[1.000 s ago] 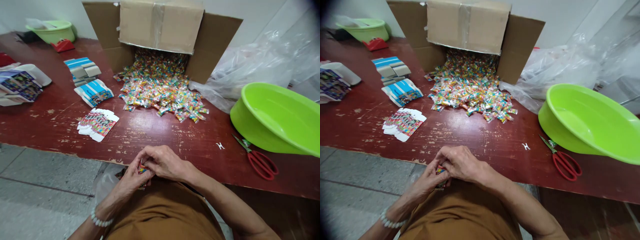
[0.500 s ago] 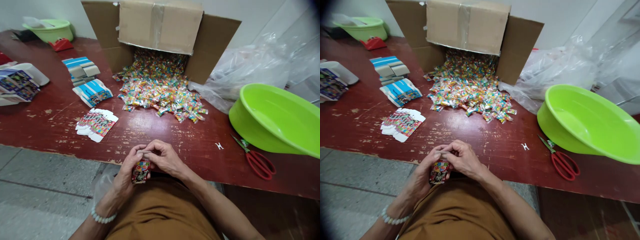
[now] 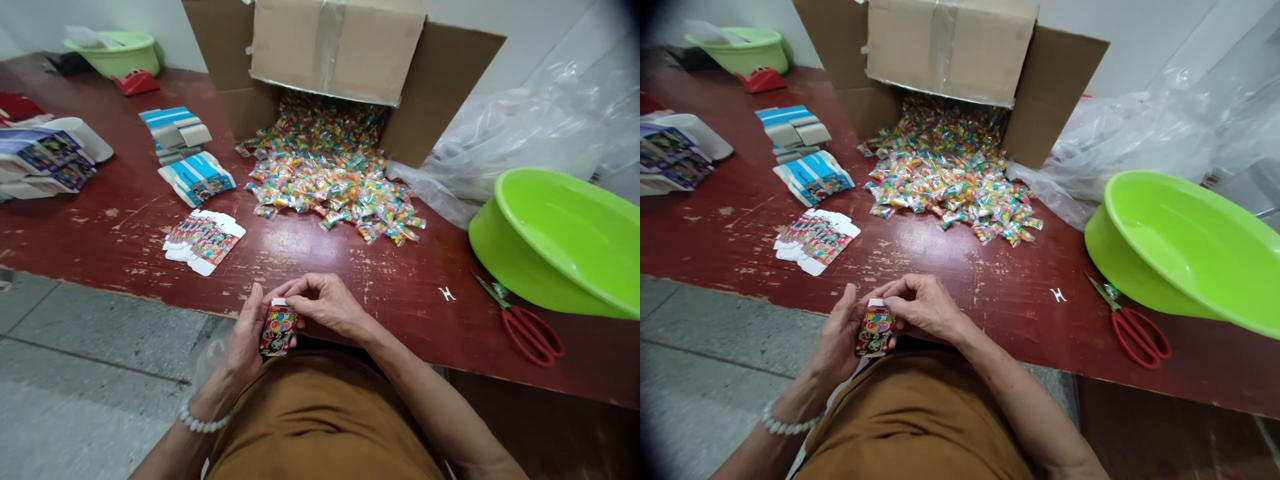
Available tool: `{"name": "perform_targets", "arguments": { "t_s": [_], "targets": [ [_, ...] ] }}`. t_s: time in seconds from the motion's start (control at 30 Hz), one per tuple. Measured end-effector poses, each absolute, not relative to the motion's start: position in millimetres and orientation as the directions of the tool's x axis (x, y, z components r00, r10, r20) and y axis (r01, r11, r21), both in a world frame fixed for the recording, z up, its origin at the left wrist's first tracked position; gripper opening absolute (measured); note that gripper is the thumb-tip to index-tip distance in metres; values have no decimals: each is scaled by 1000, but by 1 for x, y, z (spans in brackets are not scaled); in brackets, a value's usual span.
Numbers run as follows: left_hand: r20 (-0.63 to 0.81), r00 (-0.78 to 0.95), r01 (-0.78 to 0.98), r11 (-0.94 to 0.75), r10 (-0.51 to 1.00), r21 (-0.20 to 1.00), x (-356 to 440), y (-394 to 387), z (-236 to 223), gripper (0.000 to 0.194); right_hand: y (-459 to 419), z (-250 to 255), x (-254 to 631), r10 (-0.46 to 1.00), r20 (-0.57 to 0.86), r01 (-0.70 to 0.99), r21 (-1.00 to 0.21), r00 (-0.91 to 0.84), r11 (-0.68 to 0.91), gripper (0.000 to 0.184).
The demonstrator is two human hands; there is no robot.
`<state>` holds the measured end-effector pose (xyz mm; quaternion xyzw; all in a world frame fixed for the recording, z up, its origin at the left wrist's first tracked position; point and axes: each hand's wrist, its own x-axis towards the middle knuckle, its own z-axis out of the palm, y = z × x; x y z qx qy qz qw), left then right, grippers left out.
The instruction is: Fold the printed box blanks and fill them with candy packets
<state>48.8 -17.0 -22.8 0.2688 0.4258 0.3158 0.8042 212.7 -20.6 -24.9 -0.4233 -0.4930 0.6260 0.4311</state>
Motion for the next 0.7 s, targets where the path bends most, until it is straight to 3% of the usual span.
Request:
{"name": "perform_targets", "arguments": {
  "t_s": [0.13,0.2,0.37,0.5,0.6,0.7],
  "targets": [
    [-514,369,-282,621,774,732,43,-12,-21,63,-23,-25,211,937,175,112,-970,-303,217,8],
    [-494,324,-303,583,807,754,40,-10,-21,50,-25,-28,209,925,212,187,-942,-317,280,6],
    [-425,237,-239,477,873,846,24,-14,-29,47,-25,-46,201,932,150,233,-944,-330,234,12],
    [-329,111,-78,339,938,938,-14,-27,-34,53,-21,-64,205,981,35,192,-979,-191,72,22],
    [-152,-66,81,157,986,984,-45,-26,-36,47,-19,-72,209,988,-26,183,-983,-152,2,27],
    [84,-210,306,-16,974,952,-63,-3,-40,34,-19,-75,209,988,-54,225,-974,-143,-20,27]
  ]
}}
